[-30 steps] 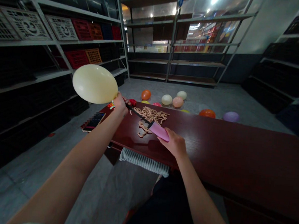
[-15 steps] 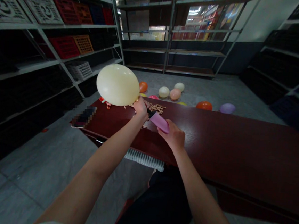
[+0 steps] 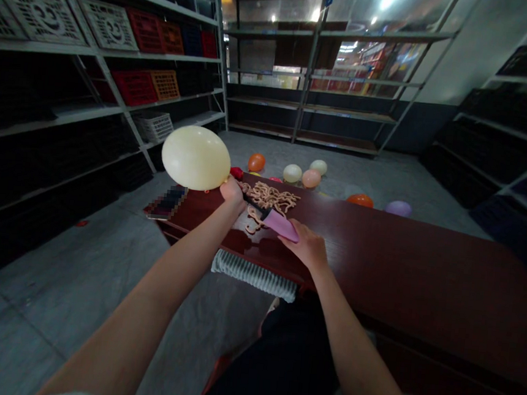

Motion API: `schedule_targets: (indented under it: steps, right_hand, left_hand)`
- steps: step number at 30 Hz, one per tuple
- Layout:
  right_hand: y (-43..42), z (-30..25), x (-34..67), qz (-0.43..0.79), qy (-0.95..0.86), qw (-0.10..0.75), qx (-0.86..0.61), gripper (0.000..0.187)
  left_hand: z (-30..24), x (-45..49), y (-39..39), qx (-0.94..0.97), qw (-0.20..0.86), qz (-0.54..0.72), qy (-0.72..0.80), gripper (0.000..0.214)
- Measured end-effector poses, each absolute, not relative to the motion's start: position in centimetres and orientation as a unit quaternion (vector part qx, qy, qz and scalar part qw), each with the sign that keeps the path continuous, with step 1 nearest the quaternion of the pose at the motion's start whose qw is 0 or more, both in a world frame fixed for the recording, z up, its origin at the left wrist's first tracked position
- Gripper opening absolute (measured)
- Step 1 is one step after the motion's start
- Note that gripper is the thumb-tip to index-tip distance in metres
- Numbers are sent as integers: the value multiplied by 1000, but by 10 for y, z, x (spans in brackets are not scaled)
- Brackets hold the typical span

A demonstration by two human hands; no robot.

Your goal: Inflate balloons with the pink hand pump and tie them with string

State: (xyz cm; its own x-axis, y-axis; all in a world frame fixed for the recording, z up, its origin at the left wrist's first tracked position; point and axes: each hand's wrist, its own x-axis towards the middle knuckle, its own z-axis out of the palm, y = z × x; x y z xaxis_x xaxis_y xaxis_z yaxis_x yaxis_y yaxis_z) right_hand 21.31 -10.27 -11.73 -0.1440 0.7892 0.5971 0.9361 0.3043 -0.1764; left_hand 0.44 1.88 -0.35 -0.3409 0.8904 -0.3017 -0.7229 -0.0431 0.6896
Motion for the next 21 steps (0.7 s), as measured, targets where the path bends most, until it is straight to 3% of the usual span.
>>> schedule_targets:
  steps: [9,15,21]
  right_hand:
    - [-104,-115,212,-118,-755,341,-547,51]
    - [-103,-119,223,-133,-706,365,-592,50]
    - [-95,-119,228,-131,-689,367,-611,52]
  left_hand:
    - [43,-49,43,112,521,746,399,38]
    - [61,-7,55,158,521,759,357,44]
    - [43,48,45,178,543,747,340,48]
